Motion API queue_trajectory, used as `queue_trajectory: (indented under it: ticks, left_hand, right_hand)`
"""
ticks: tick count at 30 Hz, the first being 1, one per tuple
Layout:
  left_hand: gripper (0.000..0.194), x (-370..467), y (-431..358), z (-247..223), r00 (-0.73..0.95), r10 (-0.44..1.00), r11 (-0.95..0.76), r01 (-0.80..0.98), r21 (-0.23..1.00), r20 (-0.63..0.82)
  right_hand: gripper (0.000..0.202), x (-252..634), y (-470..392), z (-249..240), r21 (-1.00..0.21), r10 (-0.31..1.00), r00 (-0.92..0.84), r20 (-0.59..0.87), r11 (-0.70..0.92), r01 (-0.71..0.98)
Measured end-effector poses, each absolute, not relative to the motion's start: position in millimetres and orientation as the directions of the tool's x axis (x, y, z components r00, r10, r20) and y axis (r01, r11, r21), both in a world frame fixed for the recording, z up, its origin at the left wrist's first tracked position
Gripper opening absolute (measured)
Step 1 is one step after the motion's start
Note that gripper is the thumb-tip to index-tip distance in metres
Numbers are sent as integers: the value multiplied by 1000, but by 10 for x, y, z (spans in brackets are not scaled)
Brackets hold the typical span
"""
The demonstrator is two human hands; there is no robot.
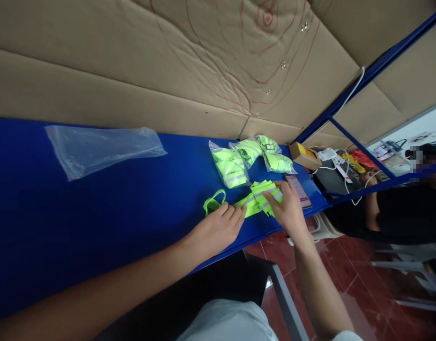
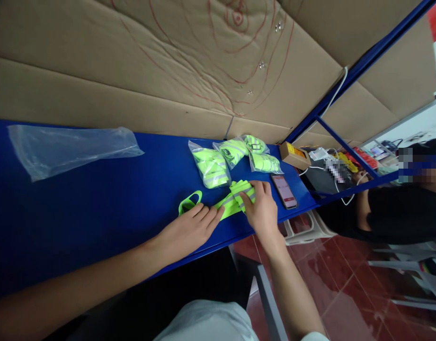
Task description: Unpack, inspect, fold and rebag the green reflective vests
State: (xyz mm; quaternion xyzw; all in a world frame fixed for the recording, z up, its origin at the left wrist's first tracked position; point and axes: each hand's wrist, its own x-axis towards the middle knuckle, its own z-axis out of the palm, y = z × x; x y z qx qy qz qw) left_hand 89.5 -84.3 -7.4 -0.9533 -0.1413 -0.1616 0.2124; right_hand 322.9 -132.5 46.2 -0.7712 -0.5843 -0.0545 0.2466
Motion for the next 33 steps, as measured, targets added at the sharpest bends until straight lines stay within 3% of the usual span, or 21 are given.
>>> queue_trajectory:
  ticks: [5, 8, 18, 24, 27, 31, 33]
  left_hand:
    - [42, 885, -867, -72, 866, 203, -892, 356, -278, 457]
    - [29, 875, -871, -52, 838, 231, -898, 379, -223, 494]
    - [33, 767, -1051, 183, 810, 345, -872, 464, -158, 474]
    - [21, 409, -1027, 63, 836, 183, -945, 295, -143, 517]
    - [25, 348, -1005, -60, 856, 152, -963, 240, -120, 494]
    - [41, 359, -1020, -67, 880, 171, -969, 232, -88, 443]
    - [45, 352, -1021, -30, 881, 169, -970, 228, -82, 442]
  right_hand:
    - [21, 2706, -1313, 321, 49, 888, 82, 452, -117, 992]
    - [20, 2570, -1322, 207, 131, 909, -56, 414, 1, 991]
    - [39, 2635, -1424, 256, -177, 971, -55, 234, 98, 979]
    - [41, 2623, -1465, 333, -402, 983, -36, 178, 106, 909]
    - [41, 2693, -1414, 270, -497, 981, 73, 178, 25, 868]
    - [68, 2820, -1345, 169, -559, 967, 229, 114, -128, 819]
    - [70, 2866, -1329, 152, -595, 974, 223, 39, -156, 788]
